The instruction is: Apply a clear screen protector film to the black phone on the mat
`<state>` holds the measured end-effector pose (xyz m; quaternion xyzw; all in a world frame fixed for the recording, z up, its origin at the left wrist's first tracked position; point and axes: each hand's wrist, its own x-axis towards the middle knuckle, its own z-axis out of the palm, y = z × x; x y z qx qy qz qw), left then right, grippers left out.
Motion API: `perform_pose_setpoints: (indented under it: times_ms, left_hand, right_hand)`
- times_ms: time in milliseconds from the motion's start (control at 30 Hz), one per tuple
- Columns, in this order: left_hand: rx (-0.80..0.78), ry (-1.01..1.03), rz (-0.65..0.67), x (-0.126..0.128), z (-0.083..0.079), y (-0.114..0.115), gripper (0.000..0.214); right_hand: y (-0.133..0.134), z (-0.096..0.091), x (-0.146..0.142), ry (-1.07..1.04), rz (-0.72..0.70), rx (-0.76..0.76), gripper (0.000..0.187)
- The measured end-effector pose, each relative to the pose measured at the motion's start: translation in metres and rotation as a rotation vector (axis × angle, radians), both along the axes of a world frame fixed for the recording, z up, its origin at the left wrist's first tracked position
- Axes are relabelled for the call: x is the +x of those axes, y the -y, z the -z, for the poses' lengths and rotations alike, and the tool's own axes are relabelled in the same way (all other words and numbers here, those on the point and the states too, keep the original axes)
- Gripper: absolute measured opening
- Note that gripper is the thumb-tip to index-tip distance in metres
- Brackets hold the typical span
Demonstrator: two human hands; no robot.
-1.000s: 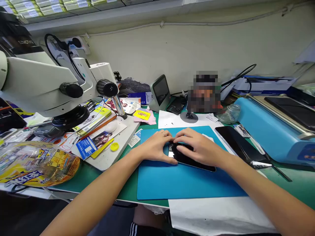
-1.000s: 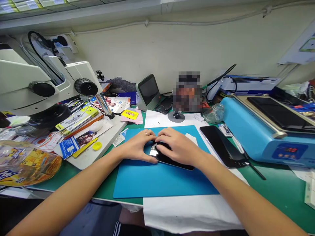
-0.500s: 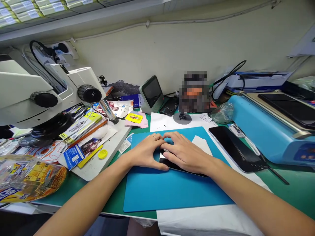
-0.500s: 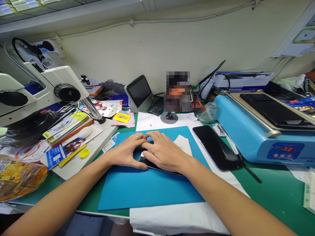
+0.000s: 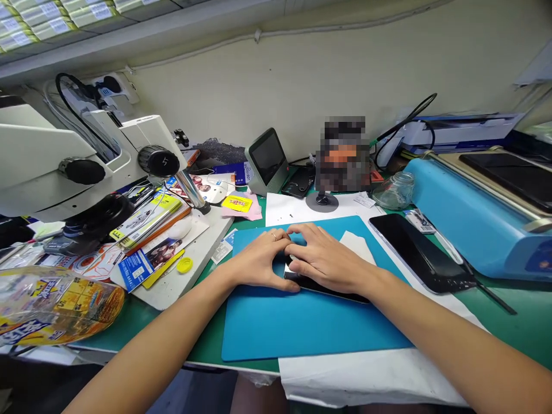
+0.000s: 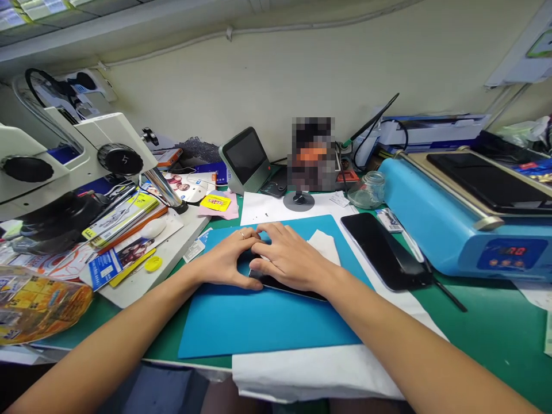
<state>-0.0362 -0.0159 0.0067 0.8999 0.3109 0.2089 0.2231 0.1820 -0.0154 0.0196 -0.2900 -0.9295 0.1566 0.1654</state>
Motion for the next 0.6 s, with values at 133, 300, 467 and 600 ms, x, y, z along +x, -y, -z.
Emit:
perform_pose_setpoints:
  times_ms: [133,300,467,600]
  left_hand:
    - [-0.015,-0.002,-0.001,-0.0008,0.0021,-0.0001,0.045]
    - [-0.029,-0.011,-0.012,-0.0024,0.0038,0.0001,0.047]
    - [-0.039,-0.038,-0.029,-0.0012,0.0028,0.0011,0.049]
    - [-0.049,-0.052,-0.040,-0.0016,0.0027,0.0019,0.051]
  right_hand:
    - [-0.0018,0.0048,-0.0010,-0.002,-0.005,0.006,0.041]
    - [-0.0024,0.0065,0.0004,0.008,-0.022,0.009,0.044]
    - [-0.0014,0.0082,0.0017,-0.001,-0.020,0.016,0.046]
    - [-0.0003,0.0088,0.0040,-0.003,-0.019,0.018,0.048]
